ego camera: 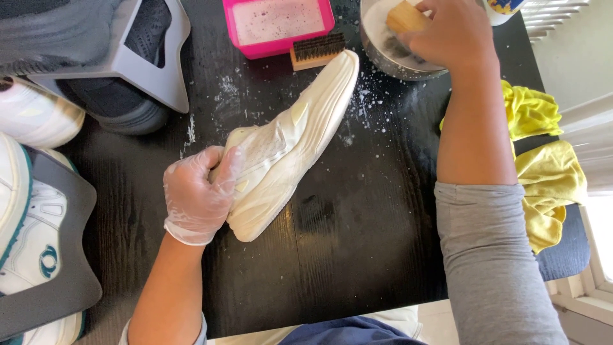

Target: The person scrubs a white sneaker with a sponge dipped in soapy water, then wipes it with a yellow cloth. The process is repeated on different areas of the shoe, including the toe and side panels.

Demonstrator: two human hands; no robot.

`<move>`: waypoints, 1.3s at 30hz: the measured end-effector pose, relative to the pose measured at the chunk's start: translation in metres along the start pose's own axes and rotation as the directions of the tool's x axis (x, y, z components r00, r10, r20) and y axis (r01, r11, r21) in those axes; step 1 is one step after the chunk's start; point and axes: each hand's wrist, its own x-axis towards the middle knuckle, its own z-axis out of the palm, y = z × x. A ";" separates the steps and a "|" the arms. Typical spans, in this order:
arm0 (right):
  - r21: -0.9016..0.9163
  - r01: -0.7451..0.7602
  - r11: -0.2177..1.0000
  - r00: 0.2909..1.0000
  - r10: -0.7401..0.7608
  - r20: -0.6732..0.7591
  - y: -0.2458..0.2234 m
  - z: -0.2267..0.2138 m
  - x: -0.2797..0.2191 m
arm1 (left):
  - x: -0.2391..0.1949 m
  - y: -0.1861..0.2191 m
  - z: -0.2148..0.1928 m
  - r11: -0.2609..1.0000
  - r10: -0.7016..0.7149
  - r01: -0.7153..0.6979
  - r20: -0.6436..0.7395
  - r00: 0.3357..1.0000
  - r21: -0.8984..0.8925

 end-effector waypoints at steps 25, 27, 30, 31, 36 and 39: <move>0.210 0.035 0.977 0.998 -0.023 -0.062 0.001 -0.003 -0.004 | 0.000 -0.002 0.002 1.000 0.013 -0.013 -0.017 1.000 0.007; 0.181 0.011 0.983 0.999 -0.002 -0.049 -0.002 -0.006 -0.004 | 0.000 -0.001 0.002 1.000 -0.012 0.012 -0.014 1.000 0.003; 0.313 -0.221 0.924 0.974 0.195 0.111 0.005 -0.002 -0.001 | 0.000 0.000 0.002 1.000 -0.013 0.013 -0.012 1.000 -0.012; 0.176 -0.049 0.983 0.997 0.060 -0.057 0.021 0.014 0.006 | 0.000 0.000 0.002 1.000 -0.021 0.021 -0.007 1.000 -0.009; 0.266 -0.188 0.945 0.982 0.173 0.079 0.011 -0.001 0.002 | 0.001 0.000 0.002 1.000 -0.016 0.016 -0.030 0.999 -0.008; 0.049 0.148 0.988 0.979 -0.139 -0.146 0.017 0.011 0.008 | -0.001 -0.003 0.002 0.996 0.020 -0.020 -0.004 1.000 0.088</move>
